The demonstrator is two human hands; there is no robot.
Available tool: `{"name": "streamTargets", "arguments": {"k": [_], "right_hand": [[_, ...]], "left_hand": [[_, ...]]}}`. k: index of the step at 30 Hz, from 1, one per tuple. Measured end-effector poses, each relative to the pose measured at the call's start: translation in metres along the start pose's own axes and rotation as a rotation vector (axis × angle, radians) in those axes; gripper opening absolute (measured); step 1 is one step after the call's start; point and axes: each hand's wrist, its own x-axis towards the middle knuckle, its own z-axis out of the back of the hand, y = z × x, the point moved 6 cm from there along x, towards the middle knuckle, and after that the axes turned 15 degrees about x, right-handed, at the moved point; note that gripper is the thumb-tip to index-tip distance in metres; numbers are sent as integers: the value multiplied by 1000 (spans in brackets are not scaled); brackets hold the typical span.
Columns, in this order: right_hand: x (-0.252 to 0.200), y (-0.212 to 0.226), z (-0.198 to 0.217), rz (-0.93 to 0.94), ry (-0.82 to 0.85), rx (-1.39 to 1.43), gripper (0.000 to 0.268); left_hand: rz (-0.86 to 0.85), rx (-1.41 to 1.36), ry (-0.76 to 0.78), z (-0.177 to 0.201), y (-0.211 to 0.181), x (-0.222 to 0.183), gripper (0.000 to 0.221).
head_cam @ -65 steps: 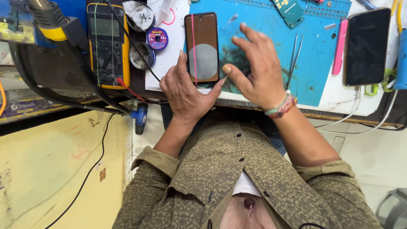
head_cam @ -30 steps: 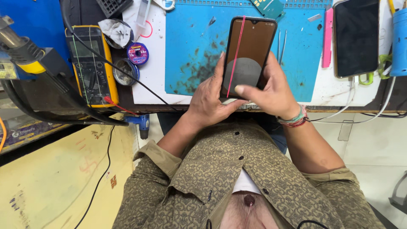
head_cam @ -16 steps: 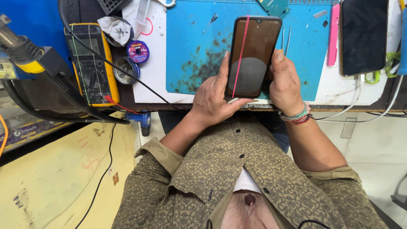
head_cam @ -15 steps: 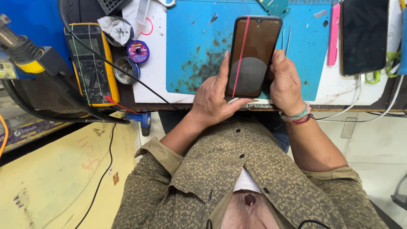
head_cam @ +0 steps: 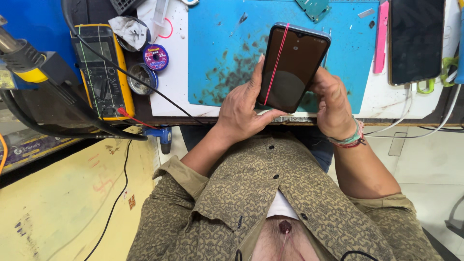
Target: The person works on a mobile phone by using tweezers to adjust internal components on a circuit board and then uses a screwdriver to secure screws into the phone's internal chassis.
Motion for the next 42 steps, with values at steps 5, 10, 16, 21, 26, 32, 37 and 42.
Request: {"name": "streamTargets", "arguments": {"k": [5,10,16,21,26,32,37,42], "right_hand": [[1,7,-6,44,36,-37,99],[0,7,-7,51,30,-42,100],[4,12,-14,38,29,13,71],[15,16,-30,67,73,-71,61],[2,-26,-1,-76,-151,119,25],[-12,-54,31,-175,-409,54,56],[-4,-35,12,-147,-254,85,76],[2,-19,-9,-39,-111,139,63]], "left_hand": [[8,-3,3,0,0,0,123],[-28,-11,-31,3,-2,1,122],[19,4,-8,-2,2,-5,120],[34,-54,-20,0,2,-7,118],[10,-8,-7,0,-1,-6,124],[-7,-29,-25,4,-2,-4,122],[18,-47,-16,2,-1,-4,122],[59,-37,-8,0,0,-3,120]]}}
